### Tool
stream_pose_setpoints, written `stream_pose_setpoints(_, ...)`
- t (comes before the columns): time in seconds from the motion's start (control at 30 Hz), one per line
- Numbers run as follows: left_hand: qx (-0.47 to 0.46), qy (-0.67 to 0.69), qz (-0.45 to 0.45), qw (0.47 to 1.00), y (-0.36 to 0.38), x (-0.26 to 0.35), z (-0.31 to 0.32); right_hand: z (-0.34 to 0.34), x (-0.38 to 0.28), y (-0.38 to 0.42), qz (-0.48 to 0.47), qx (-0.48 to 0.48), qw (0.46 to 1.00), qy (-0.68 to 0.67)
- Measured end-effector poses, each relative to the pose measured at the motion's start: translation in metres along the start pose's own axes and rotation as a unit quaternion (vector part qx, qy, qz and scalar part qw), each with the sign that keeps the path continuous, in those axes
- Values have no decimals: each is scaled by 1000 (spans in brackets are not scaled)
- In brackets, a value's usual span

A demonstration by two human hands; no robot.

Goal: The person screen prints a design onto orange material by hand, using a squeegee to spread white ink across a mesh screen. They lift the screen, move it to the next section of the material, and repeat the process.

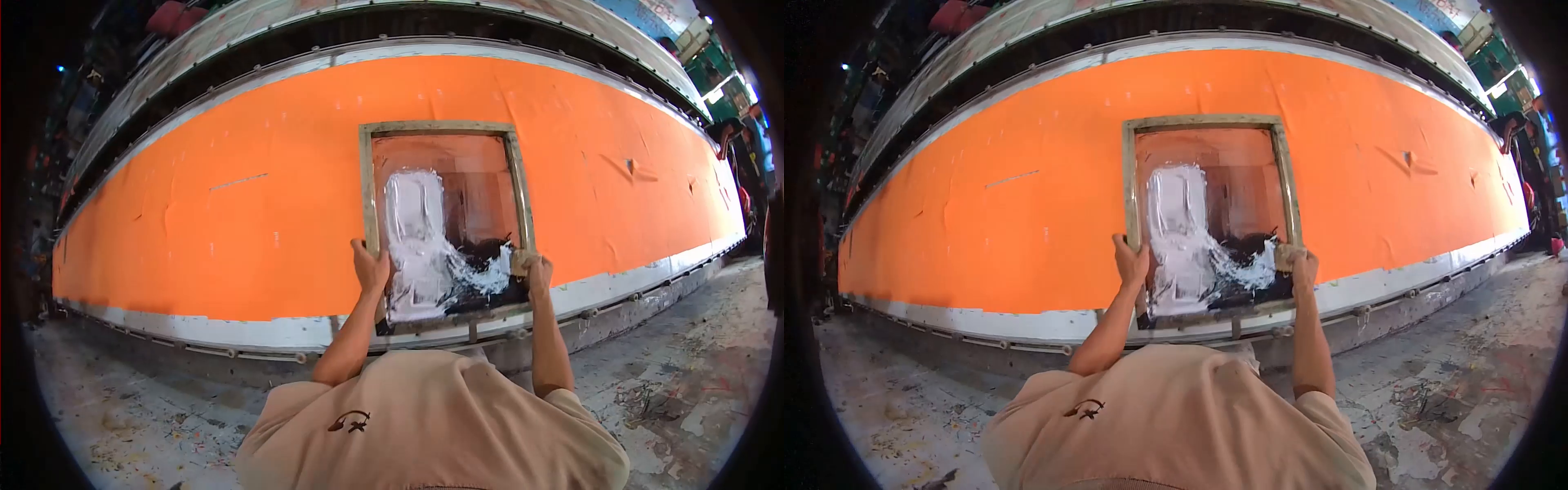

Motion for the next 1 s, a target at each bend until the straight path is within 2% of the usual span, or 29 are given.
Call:
stream_pose_setpoints(0.07, -4, -17, -9, 1000, 9, 20, 71, -49, -41, -38, -67, 12, 998, -3)
stream_pose_setpoints(0.1, -2, -39, 16, 999, 16, 40, 98, -69, -51, -61, -65, 14, 998, -10)
stream_pose_setpoints(0.13, -6, -65, 36, 997, 24, 54, 108, -78, -49, -77, -20, 6, 1000, 2)
stream_pose_setpoints(0.17, -29, -60, -26, 997, 36, 62, 123, -95, -42, -86, 22, 0, 1000, 9)
stream_pose_setpoints(0.2, -34, -63, -21, 997, 44, 67, 132, -106, -34, -91, 25, 4, 1000, 4)
stream_pose_setpoints(0.27, 20, -73, 47, 996, 68, 71, 137, -131, -17, -99, -40, 37, 997, 60)
stream_pose_setpoints(0.3, -33, -77, -27, 996, 75, 67, 137, -139, -18, -79, 2, 51, 998, 32)
stream_pose_setpoints(0.33, -37, -80, -36, 995, 79, 61, 138, -141, -14, -68, 10, 50, 998, 39)
stream_pose_setpoints(0.4, 16, -190, 74, 979, 83, 59, 136, -144, -9, -54, -9, 21, 998, -54)
stream_pose_setpoints(0.43, 16, -193, 61, 979, 83, 57, 135, -146, -3, -60, 5, -7, 1000, 24)
stream_pose_setpoints(0.5, -27, -222, 55, 973, 79, 53, 138, -145, 1, -65, 8, -12, 999, 32)
stream_pose_setpoints(0.57, -9, -226, 74, 971, 84, 51, 138, -134, 1, -63, 11, -15, 999, 37)
stream_pose_setpoints(0.6, 8, -227, 100, 969, 87, 52, 140, -133, 6, -64, -62, 20, 991, 117)
stream_pose_setpoints(0.63, -15, -227, 59, 972, 89, 52, 140, -129, 0, -57, -136, 53, 970, 195)
stream_pose_setpoints(0.67, -14, -227, 50, 972, 93, 55, 137, -123, 6, -47, -136, 47, 969, 201)
stream_pose_setpoints(0.73, -10, -202, 61, 977, 99, 60, 135, -73, -21, 2, -265, 12, 890, 372)
stream_pose_setpoints(0.8, -16, -192, 37, 981, 95, 59, 137, 1, -72, 45, -299, -174, 850, 398)
stream_pose_setpoints(0.87, 6, -180, 45, 983, 97, 62, 130, 79, -108, 30, -446, -226, 769, 398)
stream_pose_setpoints(0.9, -29, -170, 3, 985, 96, 57, 132, 115, -126, 8, -476, -234, 754, 388)
stream_pose_setpoints(0.93, -28, -169, 3, 985, 92, 58, 131, 150, -146, -16, -508, -241, 736, 377)
stream_pose_setpoints(1.0, 2, -170, 50, 984, 95, 63, 128, 205, -169, -64, -467, -264, 757, 373)
Point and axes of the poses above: each hand's wrist, its own y-axis away from the middle knuckle, its own z-axis out of the palm, x = y × z, the point moved 6 cm from there along -y, towards the middle knuckle, and after that the axes turned 5 degrees about z, right-handed, at the moved point
